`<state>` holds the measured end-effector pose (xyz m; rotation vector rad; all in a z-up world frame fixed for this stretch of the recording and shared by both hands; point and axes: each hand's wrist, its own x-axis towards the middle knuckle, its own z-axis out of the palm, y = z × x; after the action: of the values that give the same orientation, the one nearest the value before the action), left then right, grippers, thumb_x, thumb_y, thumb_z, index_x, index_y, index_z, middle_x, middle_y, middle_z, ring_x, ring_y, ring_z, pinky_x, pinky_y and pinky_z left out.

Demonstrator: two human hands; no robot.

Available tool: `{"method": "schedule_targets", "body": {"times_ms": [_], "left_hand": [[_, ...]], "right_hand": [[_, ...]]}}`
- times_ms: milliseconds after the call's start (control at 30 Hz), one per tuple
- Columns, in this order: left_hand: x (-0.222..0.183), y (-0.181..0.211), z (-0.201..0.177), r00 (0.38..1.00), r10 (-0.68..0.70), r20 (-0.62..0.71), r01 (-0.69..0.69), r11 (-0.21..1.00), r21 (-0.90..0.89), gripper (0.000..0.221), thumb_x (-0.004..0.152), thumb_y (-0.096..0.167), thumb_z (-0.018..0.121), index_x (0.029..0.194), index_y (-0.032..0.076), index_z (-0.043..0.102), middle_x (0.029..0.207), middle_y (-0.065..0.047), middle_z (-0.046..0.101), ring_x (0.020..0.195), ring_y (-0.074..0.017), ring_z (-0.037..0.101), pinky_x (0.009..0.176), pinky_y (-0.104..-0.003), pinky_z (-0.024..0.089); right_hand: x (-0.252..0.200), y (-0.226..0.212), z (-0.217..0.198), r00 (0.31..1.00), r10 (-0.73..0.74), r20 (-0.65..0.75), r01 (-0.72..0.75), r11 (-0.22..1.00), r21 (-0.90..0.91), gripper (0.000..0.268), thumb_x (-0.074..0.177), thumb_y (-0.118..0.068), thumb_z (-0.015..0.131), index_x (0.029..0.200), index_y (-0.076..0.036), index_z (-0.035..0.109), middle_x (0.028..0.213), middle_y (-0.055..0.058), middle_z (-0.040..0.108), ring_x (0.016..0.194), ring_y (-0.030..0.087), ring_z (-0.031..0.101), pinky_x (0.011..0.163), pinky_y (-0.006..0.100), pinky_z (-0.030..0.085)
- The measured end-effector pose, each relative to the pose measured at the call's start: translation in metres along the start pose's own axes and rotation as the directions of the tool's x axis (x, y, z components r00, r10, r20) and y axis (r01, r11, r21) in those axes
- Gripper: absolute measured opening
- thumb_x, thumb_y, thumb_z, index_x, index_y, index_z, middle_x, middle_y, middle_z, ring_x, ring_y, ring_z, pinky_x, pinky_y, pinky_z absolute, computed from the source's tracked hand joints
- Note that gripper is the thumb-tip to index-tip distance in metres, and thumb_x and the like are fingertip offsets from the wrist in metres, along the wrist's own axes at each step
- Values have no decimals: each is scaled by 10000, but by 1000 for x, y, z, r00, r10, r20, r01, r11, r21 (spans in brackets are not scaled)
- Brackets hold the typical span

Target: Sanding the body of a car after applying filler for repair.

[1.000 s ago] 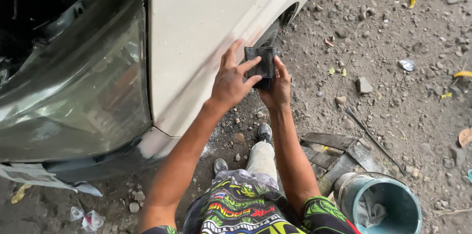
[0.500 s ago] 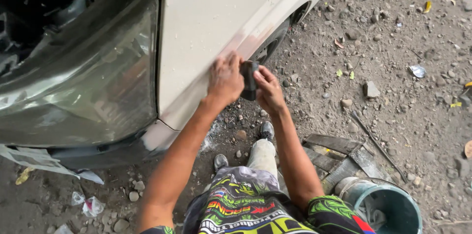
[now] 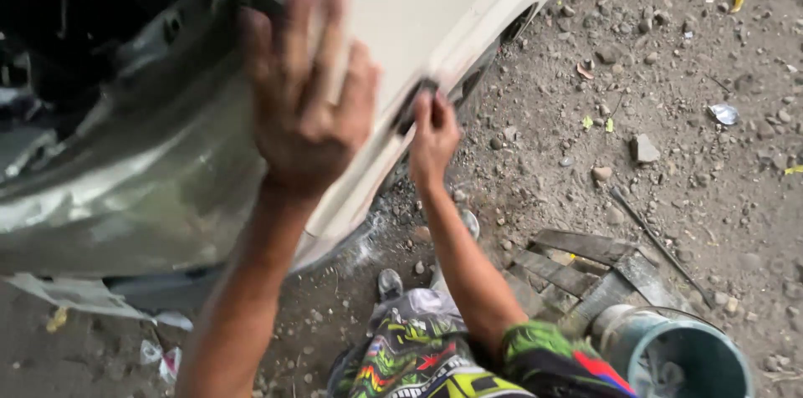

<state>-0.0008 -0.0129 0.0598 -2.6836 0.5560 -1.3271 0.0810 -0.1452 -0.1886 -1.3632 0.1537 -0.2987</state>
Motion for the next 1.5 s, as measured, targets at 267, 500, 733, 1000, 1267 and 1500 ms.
{"method": "schedule_targets", "body": {"times_ms": [267, 500, 733, 1000, 1267, 1500], "left_hand": [[-8, -2, 33, 998, -4, -63, 13, 989, 148, 223, 1017, 272, 670, 1103, 85, 755, 1477, -121, 618, 1394, -313, 535, 1131, -503, 404], [-4, 0, 29, 998, -14, -54, 25, 978, 208, 191, 1044, 214, 642, 1164, 103, 739, 1519, -186, 564, 1409, -331, 524, 1121, -481, 385], [-1, 3, 48, 992, -54, -116, 86, 954, 286, 395, 1034, 165, 669, 1426, 114, 657, 1516, -286, 466, 1355, -366, 503, 1109, -491, 396], [1, 16, 55, 981, -164, -105, 187, 944, 271, 480, 991, 264, 704, 1457, 194, 616, 1526, -277, 446, 1318, -400, 499, 1081, -526, 387], [-1, 25, 63, 963, -245, -113, 265, 935, 235, 449, 976, 303, 715, 1408, 216, 626, 1509, -278, 436, 1344, -437, 482, 1099, -580, 368], [-4, 28, 68, 947, -294, -126, 314, 932, 181, 408, 979, 304, 753, 1362, 220, 640, 1499, -267, 451, 1357, -455, 476, 1113, -614, 366]], "right_hand": [[36, -9, 6, 974, 176, -140, -171, 984, 47, 397, 1053, -437, 528, 912, -78, 622, 879, 104, 652, 699, 161, 638, 600, 332, 592], [61, 16, -1, 987, 125, -98, -112, 986, 125, 452, 1072, -401, 572, 903, 7, 668, 828, 126, 654, 659, 201, 628, 582, 359, 583], [27, 26, 3, 990, -81, -111, 72, 994, -85, 375, 1055, -397, 591, 972, -58, 729, 874, 68, 713, 763, 135, 652, 648, 307, 564], [8, -2, 4, 1000, 15, -26, -14, 999, 50, 423, 1048, -422, 523, 895, -67, 697, 777, 46, 646, 615, 125, 603, 503, 298, 547], [18, 10, 1, 994, 113, 9, -111, 962, 248, 415, 1033, -419, 494, 897, -49, 626, 742, 85, 700, 574, 170, 679, 497, 333, 610], [35, 1, -2, 998, 51, -36, -45, 986, 160, 392, 1069, -394, 506, 925, -47, 618, 753, 14, 630, 630, 134, 607, 554, 288, 548]]}}
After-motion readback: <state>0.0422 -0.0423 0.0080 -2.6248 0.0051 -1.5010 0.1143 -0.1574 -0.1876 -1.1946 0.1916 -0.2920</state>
